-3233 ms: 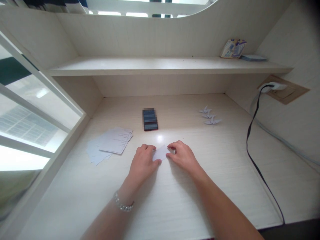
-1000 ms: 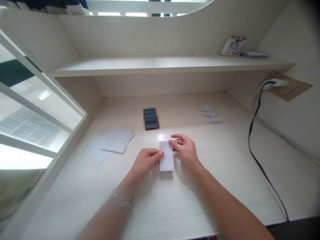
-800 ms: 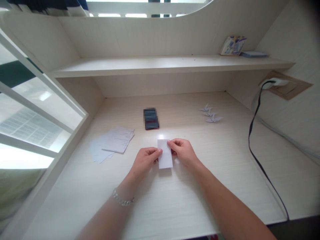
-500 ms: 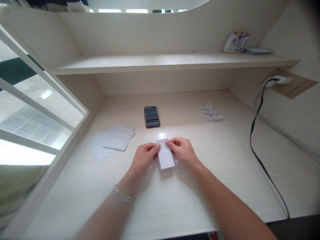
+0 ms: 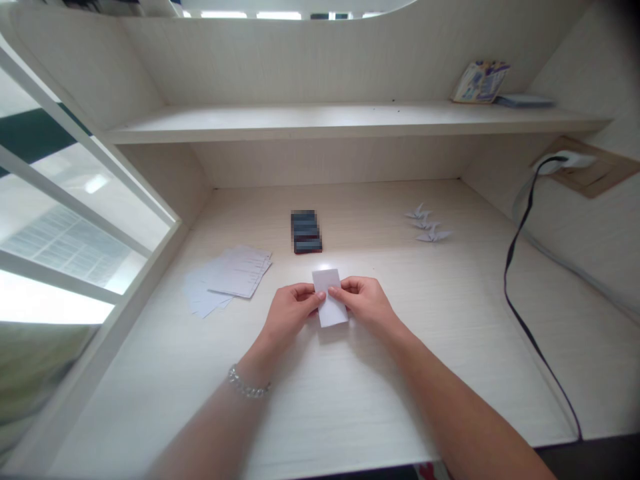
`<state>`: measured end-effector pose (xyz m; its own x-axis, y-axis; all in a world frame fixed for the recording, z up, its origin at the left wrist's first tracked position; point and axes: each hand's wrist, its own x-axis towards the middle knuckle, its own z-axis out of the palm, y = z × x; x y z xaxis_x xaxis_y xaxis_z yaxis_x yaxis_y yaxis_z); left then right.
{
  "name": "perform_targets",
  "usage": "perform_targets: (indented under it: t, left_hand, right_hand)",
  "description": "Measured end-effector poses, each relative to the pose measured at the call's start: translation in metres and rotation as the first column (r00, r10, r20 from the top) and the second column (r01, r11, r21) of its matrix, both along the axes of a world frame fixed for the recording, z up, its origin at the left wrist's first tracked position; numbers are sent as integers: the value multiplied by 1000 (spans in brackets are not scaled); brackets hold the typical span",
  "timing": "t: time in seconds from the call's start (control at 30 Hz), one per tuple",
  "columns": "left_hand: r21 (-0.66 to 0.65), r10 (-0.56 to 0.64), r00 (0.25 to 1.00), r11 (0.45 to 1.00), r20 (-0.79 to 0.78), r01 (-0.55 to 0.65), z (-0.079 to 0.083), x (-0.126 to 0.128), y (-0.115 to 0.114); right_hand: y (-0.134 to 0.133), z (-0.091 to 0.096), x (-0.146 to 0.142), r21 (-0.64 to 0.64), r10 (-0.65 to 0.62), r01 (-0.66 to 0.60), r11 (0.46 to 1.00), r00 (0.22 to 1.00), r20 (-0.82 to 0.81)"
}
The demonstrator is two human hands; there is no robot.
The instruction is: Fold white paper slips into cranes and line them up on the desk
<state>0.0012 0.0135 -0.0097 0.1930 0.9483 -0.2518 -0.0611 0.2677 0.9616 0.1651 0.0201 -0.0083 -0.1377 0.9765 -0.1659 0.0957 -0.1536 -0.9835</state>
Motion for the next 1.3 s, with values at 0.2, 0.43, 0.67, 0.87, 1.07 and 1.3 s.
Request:
perform_targets:
  t: [0.2, 0.43, 0.67, 0.87, 1.07, 1.3]
  left_hand:
    - [3, 53, 998, 999, -34, -53, 5, 1, 0]
    - [53, 40, 998, 998, -51, -37, 2, 1, 1]
    - [98, 36, 992, 995, -118, -25, 2, 1, 2]
    - [115, 13, 990, 993, -143, 3, 0, 0, 3]
    - [133, 14, 987, 991, -158, 7, -2, 0, 3]
    - [115, 35, 991, 993, -131, -20, 4, 0, 2]
  right_hand:
    - [-1, 3, 0, -71, 84, -86, 994, 996, -32]
    - [-2, 5, 0, -109, 84, -87, 990, 996, -30]
    - [-3, 0, 1, -105, 73, -80, 991, 995, -62]
    - [-2, -1, 1, -100, 72, -77, 992, 996, -57]
    - [-2, 0, 0, -105, 72, -76, 992, 996, -47]
    - [-3, 2, 1, -120, 72, -80, 990, 995, -70]
